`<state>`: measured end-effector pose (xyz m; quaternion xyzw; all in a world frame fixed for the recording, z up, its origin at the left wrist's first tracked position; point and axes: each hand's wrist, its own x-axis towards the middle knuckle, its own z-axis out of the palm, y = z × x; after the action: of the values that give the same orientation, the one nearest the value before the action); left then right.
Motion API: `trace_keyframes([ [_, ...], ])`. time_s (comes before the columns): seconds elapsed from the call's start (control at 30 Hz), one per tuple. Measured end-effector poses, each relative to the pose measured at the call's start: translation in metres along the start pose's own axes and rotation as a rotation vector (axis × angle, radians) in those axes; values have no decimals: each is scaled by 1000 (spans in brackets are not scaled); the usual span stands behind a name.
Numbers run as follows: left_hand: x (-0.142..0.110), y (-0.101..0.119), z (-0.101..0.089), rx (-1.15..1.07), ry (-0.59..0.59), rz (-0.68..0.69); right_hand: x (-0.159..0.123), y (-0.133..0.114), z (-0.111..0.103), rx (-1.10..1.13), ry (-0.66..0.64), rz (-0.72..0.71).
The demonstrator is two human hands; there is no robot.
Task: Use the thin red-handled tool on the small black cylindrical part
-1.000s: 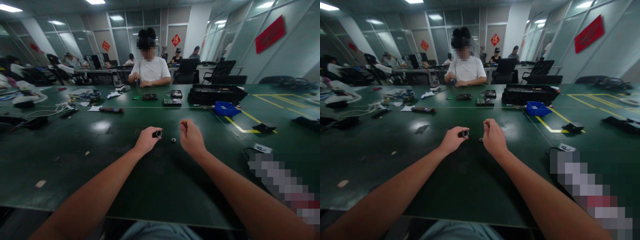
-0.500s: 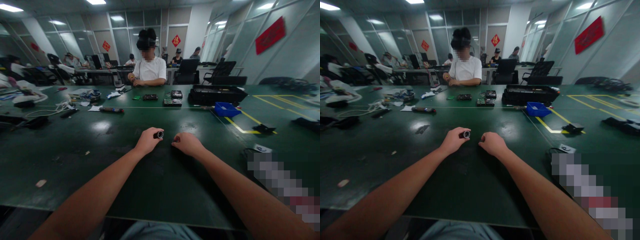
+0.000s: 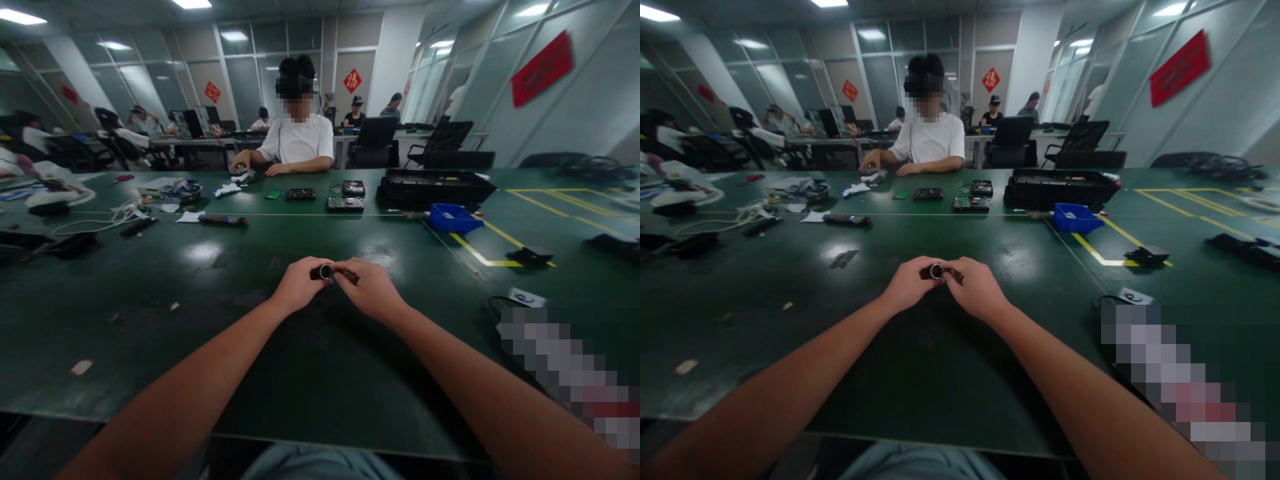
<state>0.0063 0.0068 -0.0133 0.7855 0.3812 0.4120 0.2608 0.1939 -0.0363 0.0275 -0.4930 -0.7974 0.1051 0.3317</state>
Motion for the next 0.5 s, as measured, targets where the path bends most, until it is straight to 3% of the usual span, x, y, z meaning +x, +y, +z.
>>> trace_keyframes([
  [0.17, 0, 2, 3, -17, -43, 34, -1, -8, 2, -25, 24, 84],
  [0.5, -2, 5, 2, -41, -36, 47, -2, -10, 3, -108, 28, -12],
])
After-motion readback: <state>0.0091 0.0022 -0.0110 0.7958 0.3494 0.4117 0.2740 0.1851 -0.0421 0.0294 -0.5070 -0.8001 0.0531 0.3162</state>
